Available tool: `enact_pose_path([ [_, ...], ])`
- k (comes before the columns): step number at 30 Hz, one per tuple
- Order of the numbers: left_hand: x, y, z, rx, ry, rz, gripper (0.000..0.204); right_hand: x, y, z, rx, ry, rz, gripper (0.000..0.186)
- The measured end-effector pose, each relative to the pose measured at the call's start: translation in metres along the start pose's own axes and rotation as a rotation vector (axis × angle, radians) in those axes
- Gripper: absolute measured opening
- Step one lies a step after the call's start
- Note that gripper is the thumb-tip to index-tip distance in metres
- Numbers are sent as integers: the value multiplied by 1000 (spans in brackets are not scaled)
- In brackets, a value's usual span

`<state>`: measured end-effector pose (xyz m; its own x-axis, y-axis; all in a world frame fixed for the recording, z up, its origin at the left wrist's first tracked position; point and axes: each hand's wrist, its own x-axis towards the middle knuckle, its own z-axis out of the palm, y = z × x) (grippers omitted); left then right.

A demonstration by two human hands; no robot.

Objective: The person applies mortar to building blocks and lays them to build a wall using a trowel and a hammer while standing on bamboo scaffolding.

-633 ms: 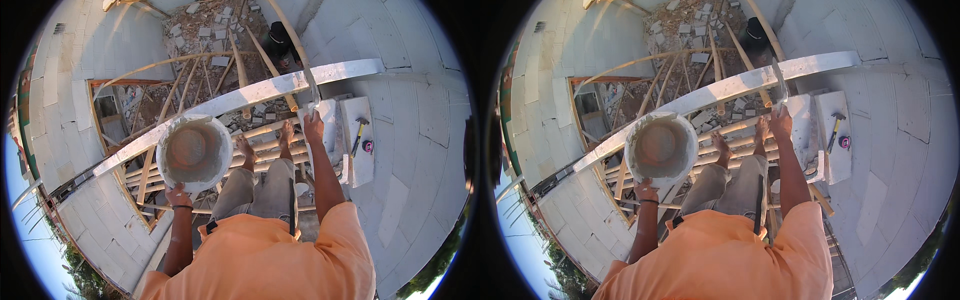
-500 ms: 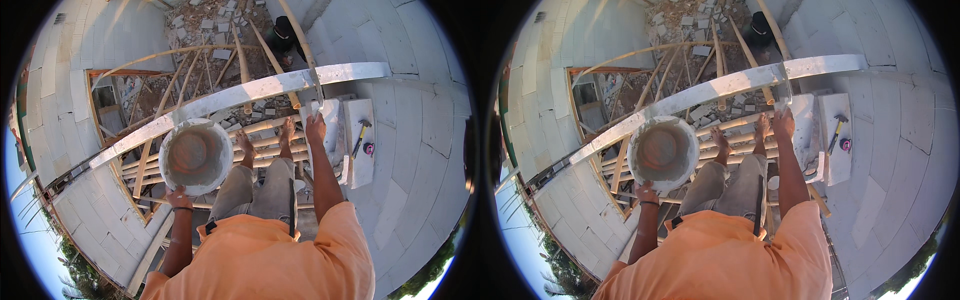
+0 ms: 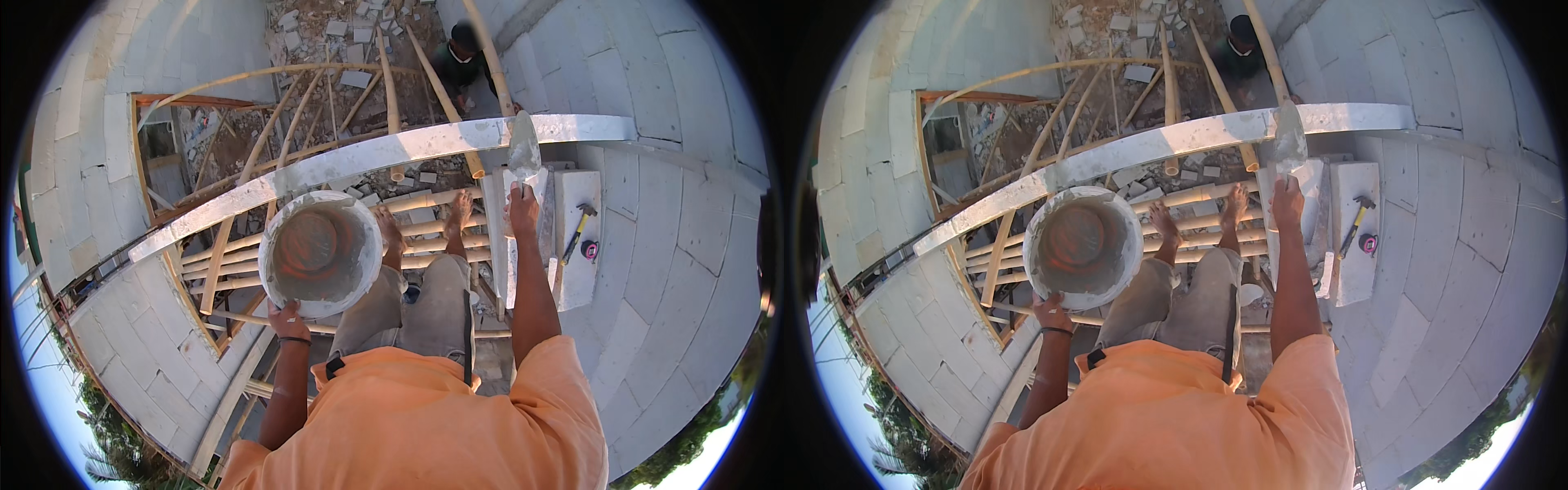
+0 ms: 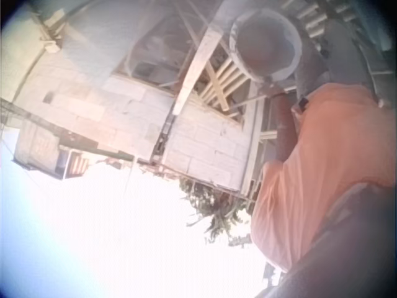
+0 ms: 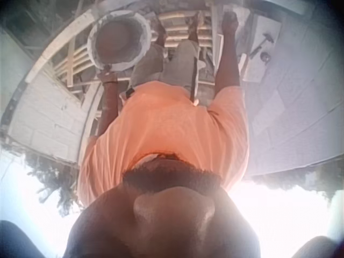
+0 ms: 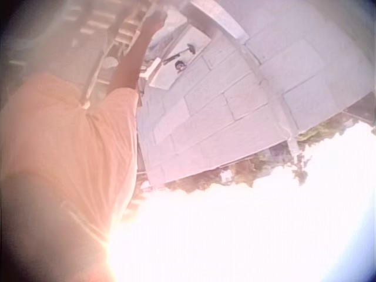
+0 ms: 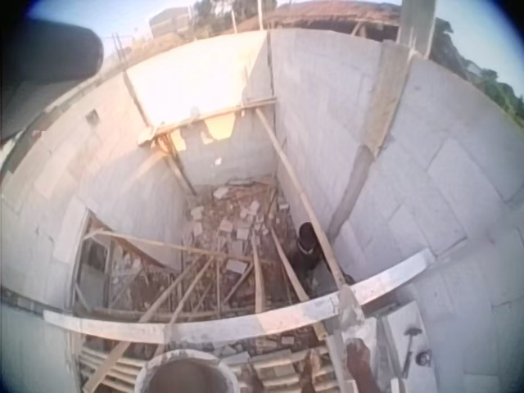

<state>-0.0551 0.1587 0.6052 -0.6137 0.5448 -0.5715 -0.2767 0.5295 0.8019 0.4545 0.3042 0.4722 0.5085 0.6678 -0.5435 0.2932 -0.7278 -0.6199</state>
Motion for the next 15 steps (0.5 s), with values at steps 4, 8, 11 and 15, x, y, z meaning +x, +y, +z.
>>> enact_pose_path([
  [4, -6, -1, 5, 93, 23, -8, 57, 26, 19, -17, -130, -96, -52, 38],
  [8, -6, -9, 0, 47, 22, -10, 55, 40, 21, -38, -255, -30, -143, 39],
  [11, -12, -9, 4, 19, 41, -25, 55, 23, -1, -37, -97, -84, 24, 40],
  [15, -16, -11, 6, -7, -8, -44, 57, 20, -5, -28, 119, -212, 75, 41],
])
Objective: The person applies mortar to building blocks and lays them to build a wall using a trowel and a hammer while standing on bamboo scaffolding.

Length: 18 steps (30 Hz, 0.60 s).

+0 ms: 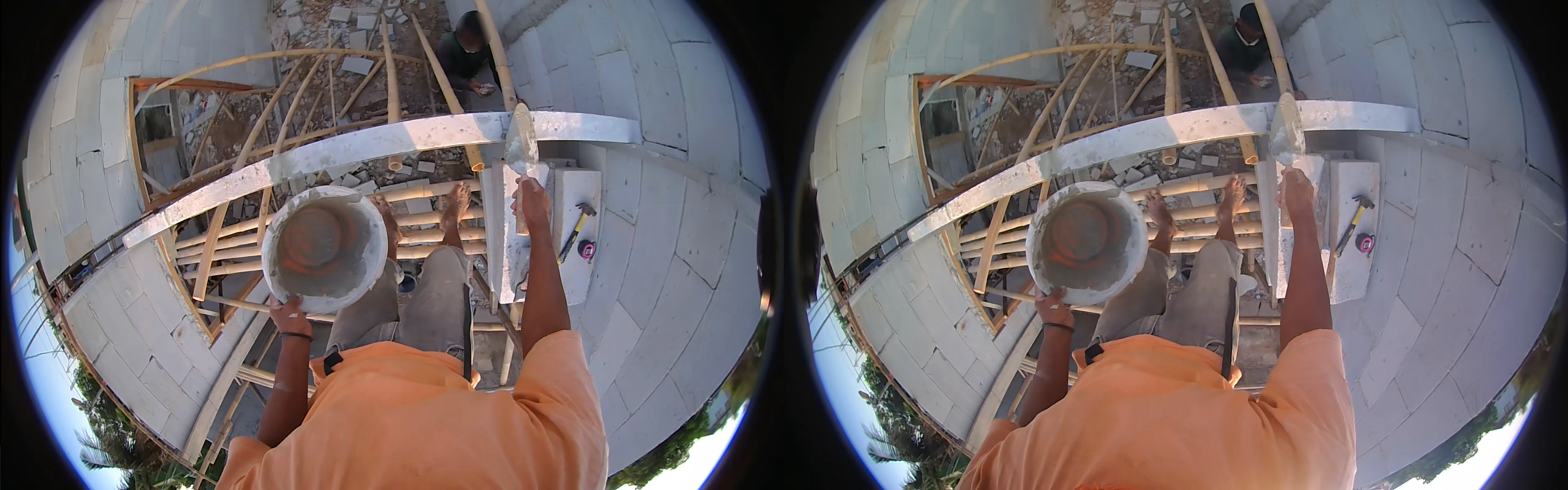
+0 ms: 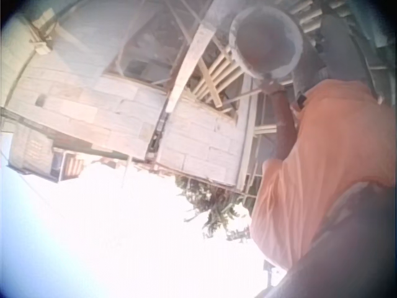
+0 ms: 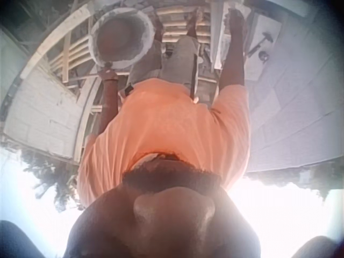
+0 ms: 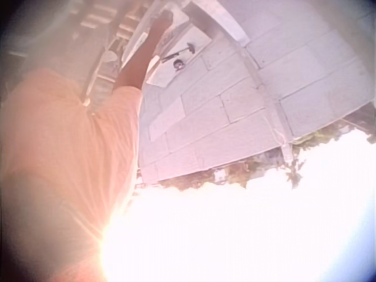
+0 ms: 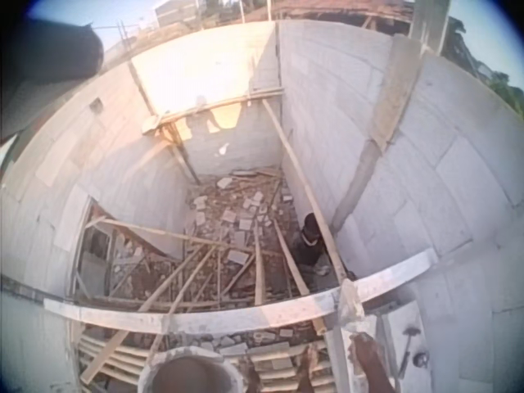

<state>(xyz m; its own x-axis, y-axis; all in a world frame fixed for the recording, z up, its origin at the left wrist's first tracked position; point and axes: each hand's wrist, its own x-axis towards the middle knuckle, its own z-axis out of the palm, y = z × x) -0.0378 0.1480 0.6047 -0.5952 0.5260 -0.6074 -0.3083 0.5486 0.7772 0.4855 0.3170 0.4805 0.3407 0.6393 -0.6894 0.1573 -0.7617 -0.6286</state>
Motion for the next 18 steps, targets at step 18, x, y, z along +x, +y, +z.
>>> enact_pose_path([
  [18, 0, 0, -4, 132, 47, -23, 59, 32, 29, 2, -309, 289, -133, 47],
])
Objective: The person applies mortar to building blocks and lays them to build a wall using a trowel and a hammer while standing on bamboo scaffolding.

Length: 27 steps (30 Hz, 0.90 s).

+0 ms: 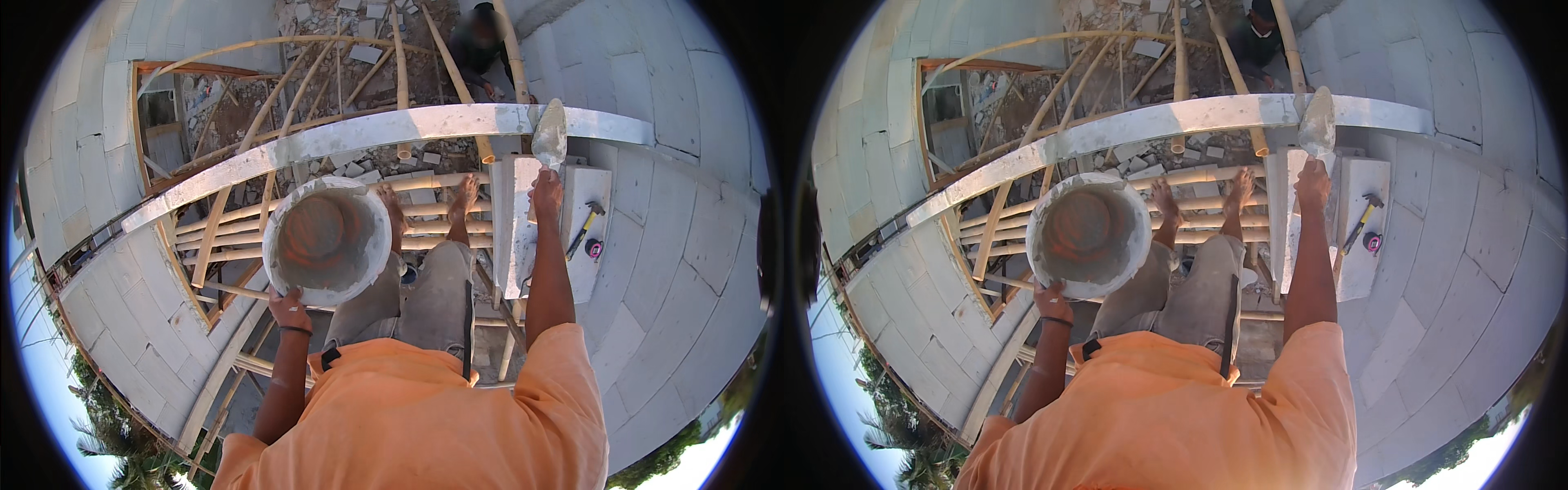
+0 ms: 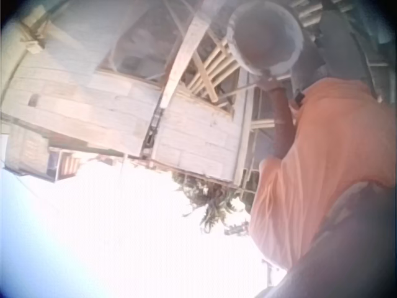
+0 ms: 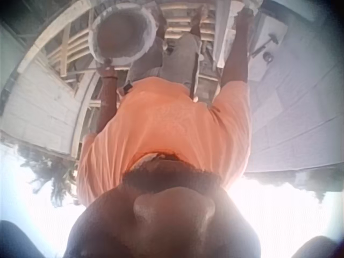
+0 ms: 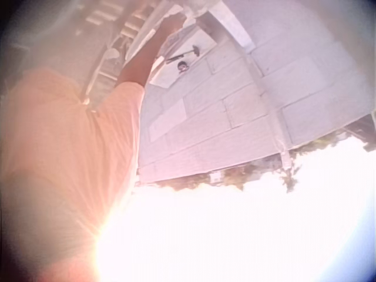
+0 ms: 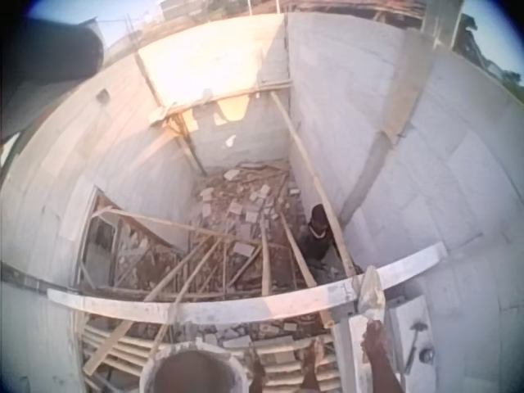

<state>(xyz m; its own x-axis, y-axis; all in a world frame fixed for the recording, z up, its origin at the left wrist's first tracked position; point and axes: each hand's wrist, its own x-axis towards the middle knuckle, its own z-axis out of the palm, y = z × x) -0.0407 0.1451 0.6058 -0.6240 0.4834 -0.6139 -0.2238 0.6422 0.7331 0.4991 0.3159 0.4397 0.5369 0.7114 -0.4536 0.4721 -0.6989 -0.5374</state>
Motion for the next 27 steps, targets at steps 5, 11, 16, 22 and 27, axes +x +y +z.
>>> enact_pose_path([
  [5, -5, 2, 3, -20, 35, -20, 57, 3, -8, -8, -177, -113, 15, 52],
  [11, -5, -10, -8, -67, 44, -34, 55, 29, -2, -45, -521, -125, -116, 53],
  [16, -4, -9, -8, -110, -3, 23, 52, 27, 46, -69, -168, -53, 63, 52],
  [22, 10, -25, -37, -260, 79, -87, 49, -65, 20, -63, 439, -134, 280, 45],
  [27, 39, 29, -47, -280, 52, -94, 48, -141, 13, -66, 688, -106, 248, 41],
])
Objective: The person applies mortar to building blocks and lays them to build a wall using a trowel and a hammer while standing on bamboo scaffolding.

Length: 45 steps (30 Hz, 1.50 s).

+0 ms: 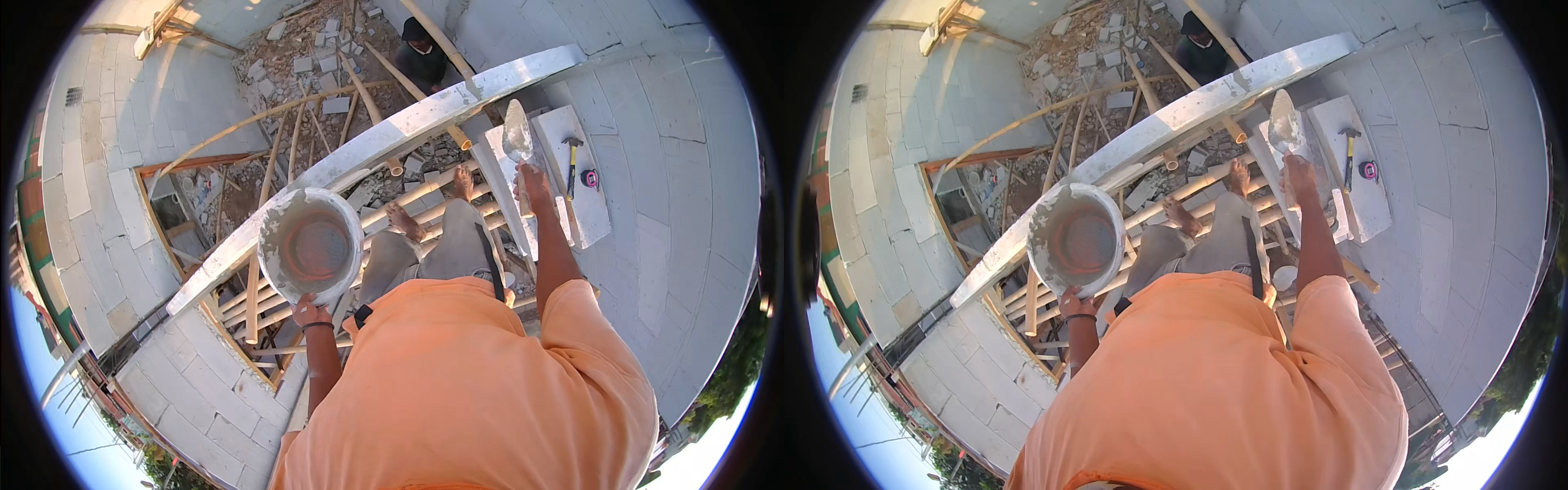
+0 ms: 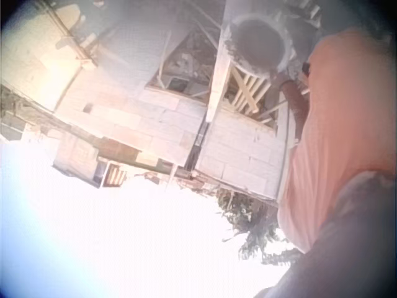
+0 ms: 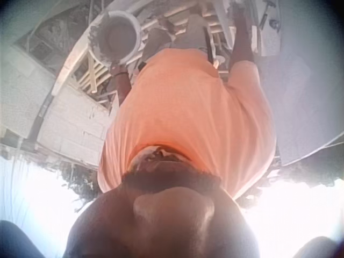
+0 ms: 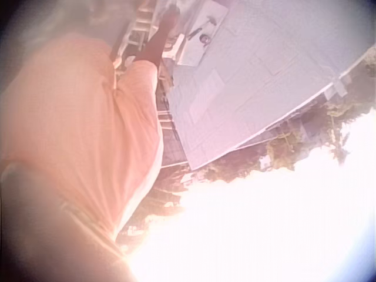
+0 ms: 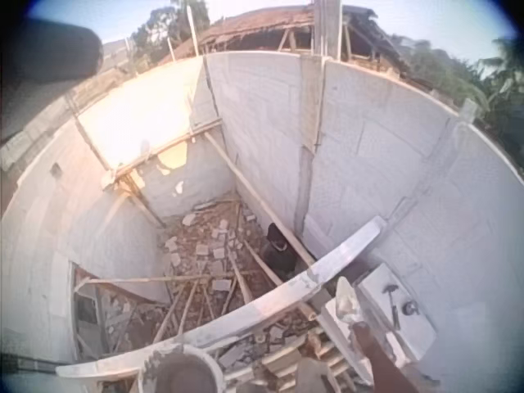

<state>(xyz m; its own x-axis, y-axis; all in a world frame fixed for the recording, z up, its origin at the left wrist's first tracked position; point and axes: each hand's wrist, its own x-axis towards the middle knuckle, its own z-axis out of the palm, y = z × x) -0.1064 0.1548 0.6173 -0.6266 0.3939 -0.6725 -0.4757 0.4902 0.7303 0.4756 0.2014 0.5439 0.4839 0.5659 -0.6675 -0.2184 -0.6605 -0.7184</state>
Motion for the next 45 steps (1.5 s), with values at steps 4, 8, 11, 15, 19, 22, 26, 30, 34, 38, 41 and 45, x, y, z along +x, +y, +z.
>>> enact_pose_path([
  [4, 32, 46, 27, 68, -137, -22, 45, -42, 54, -22, 53, 104, -42, 30],
  [8, 94, 96, 40, 143, -338, -36, 43, -70, 138, -16, 83, 220, -1, 21],
  [11, 82, 123, 80, 236, -437, -52, 44, -100, 221, -12, 249, 299, 100, 26],
  [15, 80, 140, 120, 343, -433, -26, 42, -137, 296, 14, 308, 456, 285, 29],
  [19, 107, 156, 139, 285, -573, -27, 40, -157, 327, 47, 461, 519, 301, 26],
  [22, 83, 131, 159, 261, -485, -35, 43, -161, 344, 58, 546, 536, 320, 27],
  [26, 99, 125, 161, 270, -562, -250, 45, -149, 339, 52, 545, 528, 296, 25],
  [30, 151, 136, 153, 404, -502, -215, 45, -110, 305, 32, 427, 551, 180, 27],
  [34, 172, 142, 124, 465, -508, -408, 41, -55, 255, 27, 351, 547, 41, 29],
  [38, 153, 134, 123, 700, -566, -15, 41, -31, 249, 5, 276, 631, -47, 47],
  [41, 134, 142, 128, 630, -545, 37, 42, -18, 235, 15, 446, 590, 3, 46],
  [45, 114, 133, 137, 543, -535, 64, 44, -30, 244, 26, 483, 544, 22, 38],
])
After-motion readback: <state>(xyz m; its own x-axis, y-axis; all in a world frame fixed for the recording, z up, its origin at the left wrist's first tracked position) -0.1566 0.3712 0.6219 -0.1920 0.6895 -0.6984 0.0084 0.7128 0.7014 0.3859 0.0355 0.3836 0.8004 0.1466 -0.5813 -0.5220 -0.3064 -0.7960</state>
